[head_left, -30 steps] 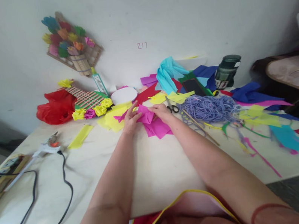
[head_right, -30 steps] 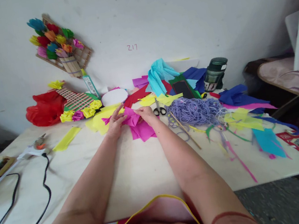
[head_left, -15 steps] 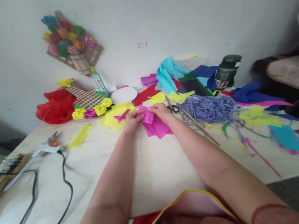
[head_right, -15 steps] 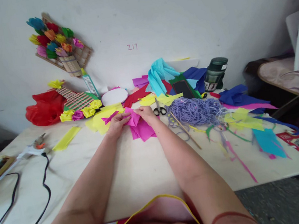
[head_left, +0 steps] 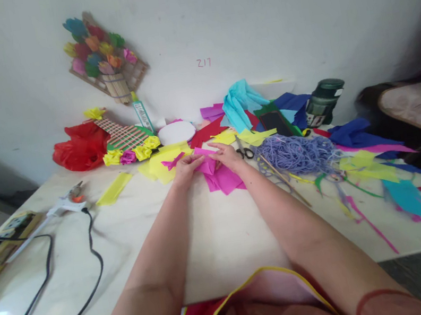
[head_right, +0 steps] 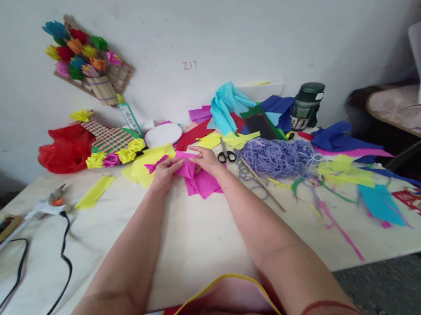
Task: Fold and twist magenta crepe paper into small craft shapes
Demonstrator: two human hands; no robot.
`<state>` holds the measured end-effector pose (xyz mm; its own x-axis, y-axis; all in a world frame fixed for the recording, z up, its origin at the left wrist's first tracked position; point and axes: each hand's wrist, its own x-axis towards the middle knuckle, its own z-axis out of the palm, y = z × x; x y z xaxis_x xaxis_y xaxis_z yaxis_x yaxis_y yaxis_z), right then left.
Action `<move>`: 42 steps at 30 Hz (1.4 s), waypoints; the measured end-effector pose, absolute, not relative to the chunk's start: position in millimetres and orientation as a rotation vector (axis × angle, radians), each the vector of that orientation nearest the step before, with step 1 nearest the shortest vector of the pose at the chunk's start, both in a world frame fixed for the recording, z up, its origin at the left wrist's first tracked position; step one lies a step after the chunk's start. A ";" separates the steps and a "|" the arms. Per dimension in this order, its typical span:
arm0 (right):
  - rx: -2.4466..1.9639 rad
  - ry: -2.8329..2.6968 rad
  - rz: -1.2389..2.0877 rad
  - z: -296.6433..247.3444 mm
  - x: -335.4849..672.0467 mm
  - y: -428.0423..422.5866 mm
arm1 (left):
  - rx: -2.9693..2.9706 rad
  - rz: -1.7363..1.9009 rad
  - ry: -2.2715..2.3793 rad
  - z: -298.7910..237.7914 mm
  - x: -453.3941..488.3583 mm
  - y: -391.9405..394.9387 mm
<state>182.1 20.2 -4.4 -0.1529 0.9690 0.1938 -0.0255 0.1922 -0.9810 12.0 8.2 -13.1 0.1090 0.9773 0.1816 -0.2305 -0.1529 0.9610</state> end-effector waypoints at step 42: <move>-0.776 -1.956 0.729 7.1 177.7 15.8 | 1.036 1.364 0.901 -12.6 8.9 11.9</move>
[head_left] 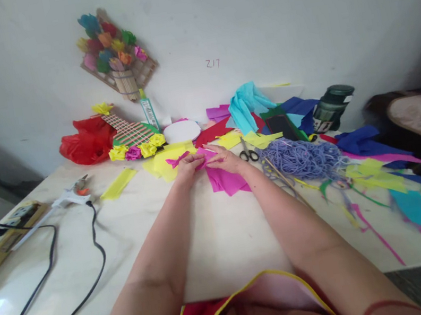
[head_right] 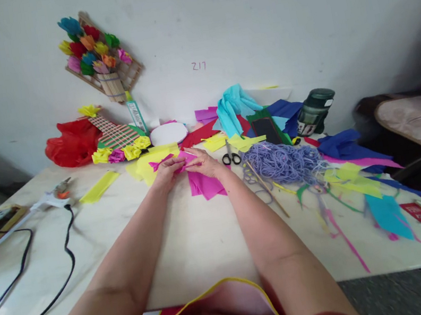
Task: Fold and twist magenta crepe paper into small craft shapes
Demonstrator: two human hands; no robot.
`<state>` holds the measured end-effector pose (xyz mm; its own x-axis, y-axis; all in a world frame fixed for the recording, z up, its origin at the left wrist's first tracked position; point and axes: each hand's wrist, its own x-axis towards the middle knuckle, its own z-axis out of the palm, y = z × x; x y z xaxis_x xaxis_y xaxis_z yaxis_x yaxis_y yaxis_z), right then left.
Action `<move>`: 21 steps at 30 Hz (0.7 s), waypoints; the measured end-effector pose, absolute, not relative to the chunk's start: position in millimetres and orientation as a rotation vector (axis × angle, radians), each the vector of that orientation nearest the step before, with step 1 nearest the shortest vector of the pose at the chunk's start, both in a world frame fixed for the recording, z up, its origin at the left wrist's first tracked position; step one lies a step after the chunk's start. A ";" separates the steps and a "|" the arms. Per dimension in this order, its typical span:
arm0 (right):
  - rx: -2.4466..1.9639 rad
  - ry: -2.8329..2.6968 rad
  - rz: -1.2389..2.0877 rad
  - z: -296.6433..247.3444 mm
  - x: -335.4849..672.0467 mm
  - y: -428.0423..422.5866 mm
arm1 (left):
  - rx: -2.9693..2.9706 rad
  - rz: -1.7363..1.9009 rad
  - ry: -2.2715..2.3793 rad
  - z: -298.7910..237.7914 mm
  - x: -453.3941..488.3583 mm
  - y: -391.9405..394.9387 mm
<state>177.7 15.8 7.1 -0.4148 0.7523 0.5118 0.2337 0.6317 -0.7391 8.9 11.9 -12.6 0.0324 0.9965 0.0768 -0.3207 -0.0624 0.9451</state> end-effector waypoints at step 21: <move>-0.916 -1.868 0.554 -10.0 178.5 33.7 | 1.097 1.363 0.848 -11.0 10.3 11.9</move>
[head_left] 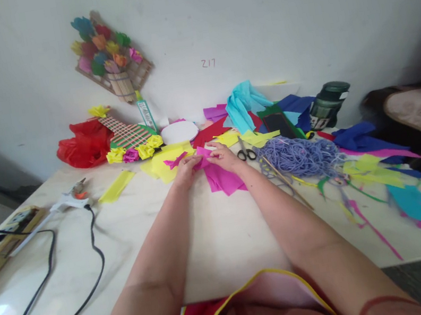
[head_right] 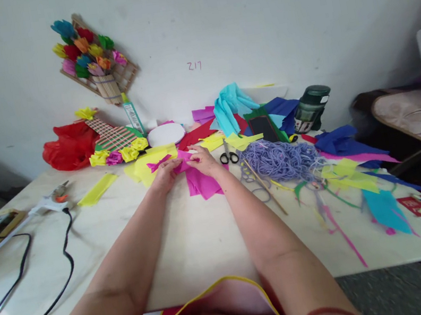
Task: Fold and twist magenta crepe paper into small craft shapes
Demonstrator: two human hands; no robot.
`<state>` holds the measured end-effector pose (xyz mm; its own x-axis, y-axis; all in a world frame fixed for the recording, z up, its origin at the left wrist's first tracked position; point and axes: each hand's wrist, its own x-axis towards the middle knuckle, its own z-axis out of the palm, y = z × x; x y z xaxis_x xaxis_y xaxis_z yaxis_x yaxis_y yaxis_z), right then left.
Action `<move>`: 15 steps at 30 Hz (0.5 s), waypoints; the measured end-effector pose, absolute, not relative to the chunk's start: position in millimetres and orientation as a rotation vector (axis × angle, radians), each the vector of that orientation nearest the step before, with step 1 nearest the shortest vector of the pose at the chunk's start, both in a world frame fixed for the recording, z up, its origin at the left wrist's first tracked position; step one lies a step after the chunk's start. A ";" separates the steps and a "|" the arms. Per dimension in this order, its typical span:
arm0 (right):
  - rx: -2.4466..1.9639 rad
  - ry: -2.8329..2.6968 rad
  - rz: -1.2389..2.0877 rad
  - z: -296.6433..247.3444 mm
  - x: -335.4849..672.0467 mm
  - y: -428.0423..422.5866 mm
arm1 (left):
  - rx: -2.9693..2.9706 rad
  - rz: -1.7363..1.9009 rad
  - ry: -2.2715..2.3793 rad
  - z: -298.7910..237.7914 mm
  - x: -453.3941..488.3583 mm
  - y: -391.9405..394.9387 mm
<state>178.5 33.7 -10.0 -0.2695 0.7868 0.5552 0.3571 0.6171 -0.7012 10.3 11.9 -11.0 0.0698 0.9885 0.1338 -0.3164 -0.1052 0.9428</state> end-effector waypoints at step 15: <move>-0.953 -1.830 0.607 -4.6 176.3 28.5 | 1.241 1.313 0.928 -14.5 9.2 10.9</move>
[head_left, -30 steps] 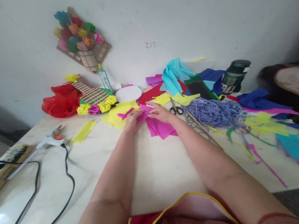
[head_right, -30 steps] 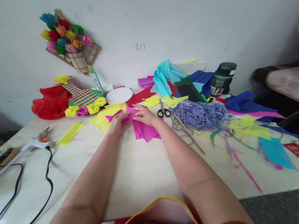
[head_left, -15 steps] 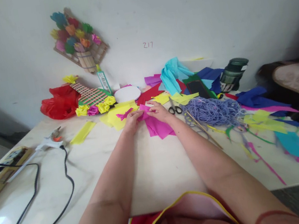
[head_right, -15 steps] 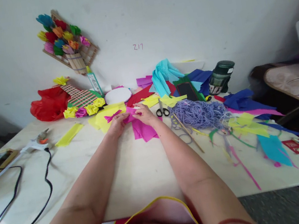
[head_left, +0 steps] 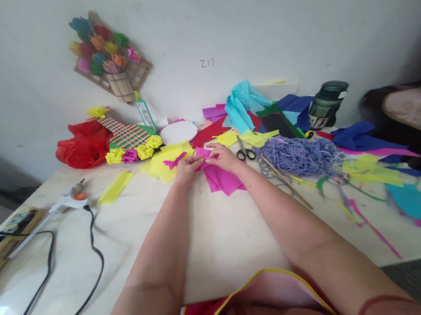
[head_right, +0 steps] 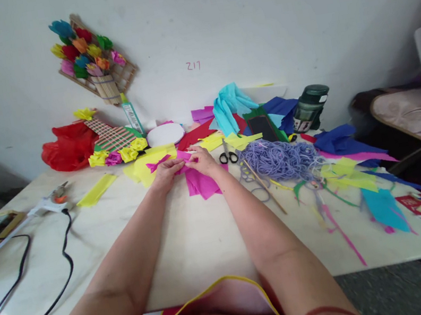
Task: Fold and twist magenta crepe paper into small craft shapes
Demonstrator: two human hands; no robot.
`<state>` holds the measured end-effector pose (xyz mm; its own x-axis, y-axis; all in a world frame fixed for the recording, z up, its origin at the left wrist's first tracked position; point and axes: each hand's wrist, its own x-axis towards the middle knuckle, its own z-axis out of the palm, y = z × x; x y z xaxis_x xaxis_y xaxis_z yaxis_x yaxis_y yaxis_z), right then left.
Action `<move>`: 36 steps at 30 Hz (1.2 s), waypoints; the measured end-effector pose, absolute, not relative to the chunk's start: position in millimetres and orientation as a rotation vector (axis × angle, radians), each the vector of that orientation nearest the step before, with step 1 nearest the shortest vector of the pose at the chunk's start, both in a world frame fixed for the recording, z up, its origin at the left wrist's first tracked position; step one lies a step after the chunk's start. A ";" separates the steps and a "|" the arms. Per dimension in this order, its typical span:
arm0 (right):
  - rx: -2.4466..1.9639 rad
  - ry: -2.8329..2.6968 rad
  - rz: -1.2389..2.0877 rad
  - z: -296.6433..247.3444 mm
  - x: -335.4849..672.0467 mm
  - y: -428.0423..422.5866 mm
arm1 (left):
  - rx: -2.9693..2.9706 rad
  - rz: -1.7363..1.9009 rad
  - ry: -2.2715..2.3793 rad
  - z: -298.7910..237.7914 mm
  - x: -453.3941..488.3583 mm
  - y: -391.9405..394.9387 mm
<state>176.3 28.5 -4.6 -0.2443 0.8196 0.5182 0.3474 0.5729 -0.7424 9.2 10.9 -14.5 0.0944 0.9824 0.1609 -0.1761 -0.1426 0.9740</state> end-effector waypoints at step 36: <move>-1.062 -1.541 1.236 10.5 187.8 12.8 | 1.343 1.272 0.945 -13.0 9.2 9.3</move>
<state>187.8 12.8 10.5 -0.2586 0.9592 0.1144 0.0969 0.1436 -0.9849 9.2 9.3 -13.0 0.1361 0.9723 0.1900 -0.0986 -0.1776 0.9792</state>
